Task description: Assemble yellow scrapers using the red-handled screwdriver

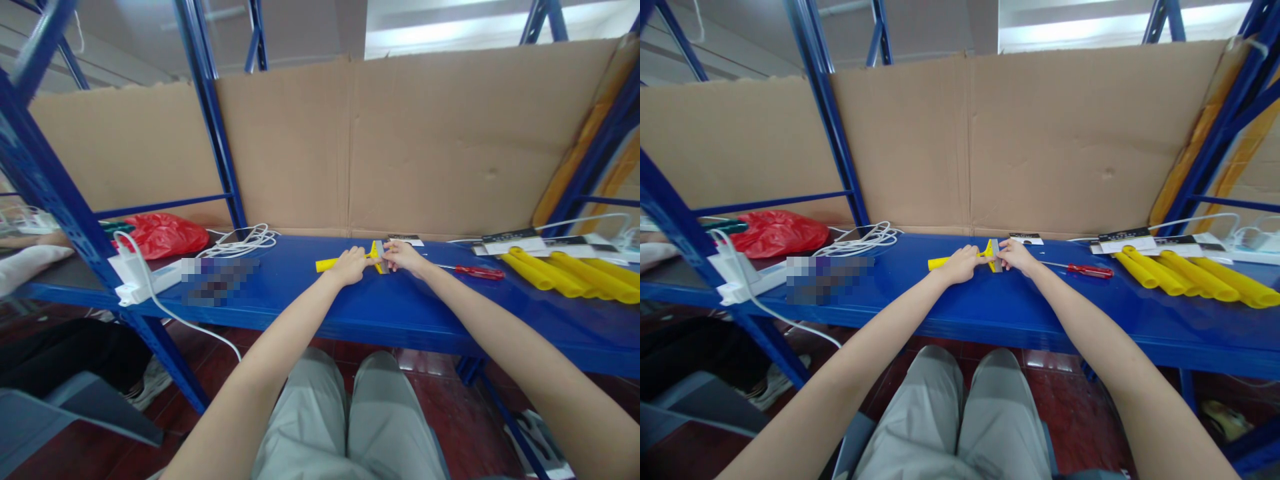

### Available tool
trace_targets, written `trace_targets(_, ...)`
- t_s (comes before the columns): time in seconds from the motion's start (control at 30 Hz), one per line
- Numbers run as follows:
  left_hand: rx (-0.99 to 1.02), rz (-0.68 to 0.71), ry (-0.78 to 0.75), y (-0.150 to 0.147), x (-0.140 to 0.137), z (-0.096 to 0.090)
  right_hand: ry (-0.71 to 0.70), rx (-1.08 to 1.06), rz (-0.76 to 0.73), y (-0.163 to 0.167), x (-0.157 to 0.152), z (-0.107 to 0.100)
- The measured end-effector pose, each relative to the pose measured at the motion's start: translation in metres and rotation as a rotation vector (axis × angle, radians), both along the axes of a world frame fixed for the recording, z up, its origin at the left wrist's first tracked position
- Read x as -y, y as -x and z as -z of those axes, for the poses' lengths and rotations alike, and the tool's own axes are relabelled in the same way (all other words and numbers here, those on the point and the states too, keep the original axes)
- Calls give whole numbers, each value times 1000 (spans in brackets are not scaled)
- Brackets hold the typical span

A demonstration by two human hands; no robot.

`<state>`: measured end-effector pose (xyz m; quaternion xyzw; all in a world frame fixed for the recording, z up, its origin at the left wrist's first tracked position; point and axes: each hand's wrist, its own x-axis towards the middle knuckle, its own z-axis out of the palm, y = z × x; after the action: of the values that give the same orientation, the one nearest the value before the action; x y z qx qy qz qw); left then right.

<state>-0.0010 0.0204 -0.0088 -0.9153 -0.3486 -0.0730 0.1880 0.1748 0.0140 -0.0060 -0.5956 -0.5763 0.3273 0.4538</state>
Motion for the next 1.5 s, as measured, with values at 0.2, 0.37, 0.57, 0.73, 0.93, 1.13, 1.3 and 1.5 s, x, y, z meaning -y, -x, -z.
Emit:
trace_targets(0.2, -14, 44, -6, -3, 5, -2, 10, -74, -2, -4, 0, -3)
trace_targets(0.37, 10, 80, 7, -4, 6, -3, 52, -168, -68, -5, 2, -5)
trace_targets(0.57, -21, 78, -17, -5, 8, -3, -1, -138, -22, -6, -1, -4)
trace_targets(0.73, -66, 60, -80, -7, 9, -2, -10, -152, -18, -6, -2, -3)
trace_targets(0.93, -63, 33, -32, -7, 11, -3, 13, -146, -71, -4, -3, 1)
trace_targets(1.13, -13, 31, 9, -3, 8, -4, -117, 327, 124, -40, -15, -3)
trace_targets(1.3, 4, 19, 34, -2, 4, -3, -168, 739, 294, -87, -23, -3)
trace_targets(1.5, 12, 37, 56, -2, 8, -6, -15, 880, 247, -82, -22, 1)
